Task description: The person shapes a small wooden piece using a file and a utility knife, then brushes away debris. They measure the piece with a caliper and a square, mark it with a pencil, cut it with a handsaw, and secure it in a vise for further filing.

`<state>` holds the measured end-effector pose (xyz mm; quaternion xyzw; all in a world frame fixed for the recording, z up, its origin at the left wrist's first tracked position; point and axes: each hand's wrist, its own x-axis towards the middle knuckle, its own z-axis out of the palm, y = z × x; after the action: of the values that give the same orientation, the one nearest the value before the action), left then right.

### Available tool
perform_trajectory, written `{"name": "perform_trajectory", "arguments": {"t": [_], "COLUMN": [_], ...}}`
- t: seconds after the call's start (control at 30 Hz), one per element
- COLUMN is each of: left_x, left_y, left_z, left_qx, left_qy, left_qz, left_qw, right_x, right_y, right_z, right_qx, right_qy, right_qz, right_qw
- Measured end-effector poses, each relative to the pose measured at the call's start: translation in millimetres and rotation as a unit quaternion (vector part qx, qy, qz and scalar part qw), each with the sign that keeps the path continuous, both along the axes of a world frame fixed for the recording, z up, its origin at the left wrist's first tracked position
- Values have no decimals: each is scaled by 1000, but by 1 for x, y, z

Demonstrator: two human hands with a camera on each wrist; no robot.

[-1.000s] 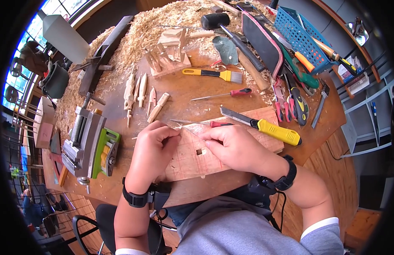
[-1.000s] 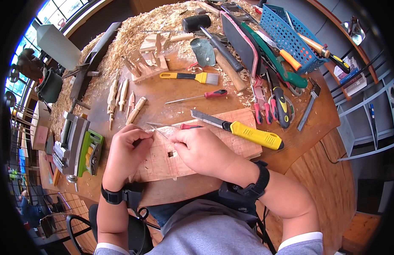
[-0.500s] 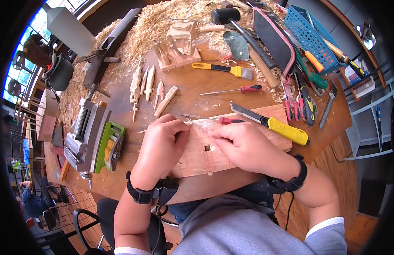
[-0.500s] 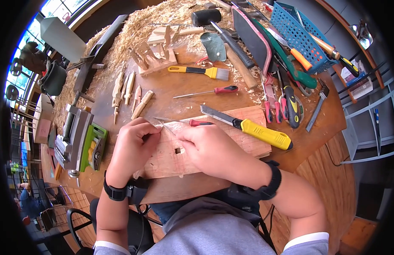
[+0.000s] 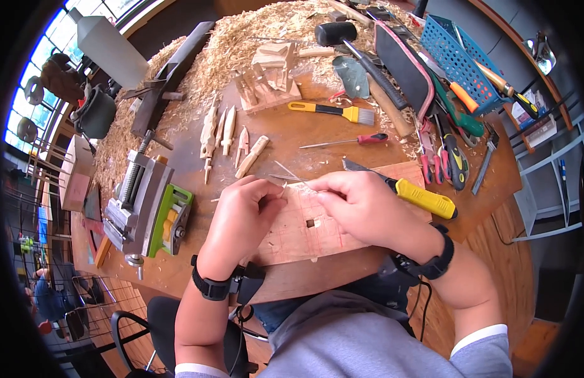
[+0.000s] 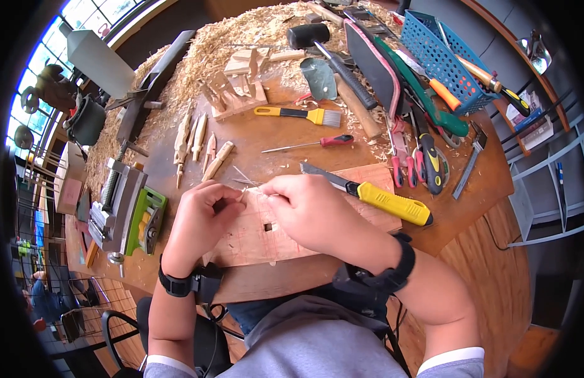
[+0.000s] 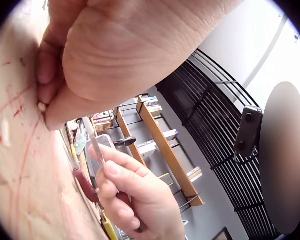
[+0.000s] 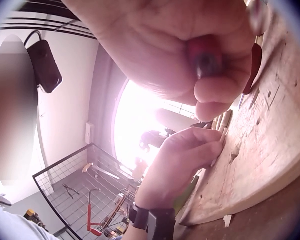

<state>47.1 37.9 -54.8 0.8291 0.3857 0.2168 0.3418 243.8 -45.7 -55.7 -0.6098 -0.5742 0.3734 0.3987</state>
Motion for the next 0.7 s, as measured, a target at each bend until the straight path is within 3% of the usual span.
{"name": "perform_trajectory", "arguments": {"t": [0.1, 0.17, 0.5, 0.6, 0.7], "left_x": [-2, -1, -2, -2, -1], "left_y": [1, 1, 0, 0, 0], "left_z": [0, -1, -5, -5, -7], "left_qx": [-13, -6, 57, 64, 58], "left_qy": [14, 11, 2, 9, -3], "left_qz": [2, -2, -6, -5, -5], "left_qw": [1000, 1000, 998, 998, 998], "right_x": [8, 9, 7, 6, 4], "right_y": [-12, -19, -19, -17, -16], "right_z": [-2, -10, -17, -21, -8], "right_qx": [-28, 16, 3, 45, -40], "right_qy": [-17, -11, -17, -30, -24], "right_qz": [6, 20, 38, 41, 45], "right_qw": [999, 1000, 999, 998, 998]}}
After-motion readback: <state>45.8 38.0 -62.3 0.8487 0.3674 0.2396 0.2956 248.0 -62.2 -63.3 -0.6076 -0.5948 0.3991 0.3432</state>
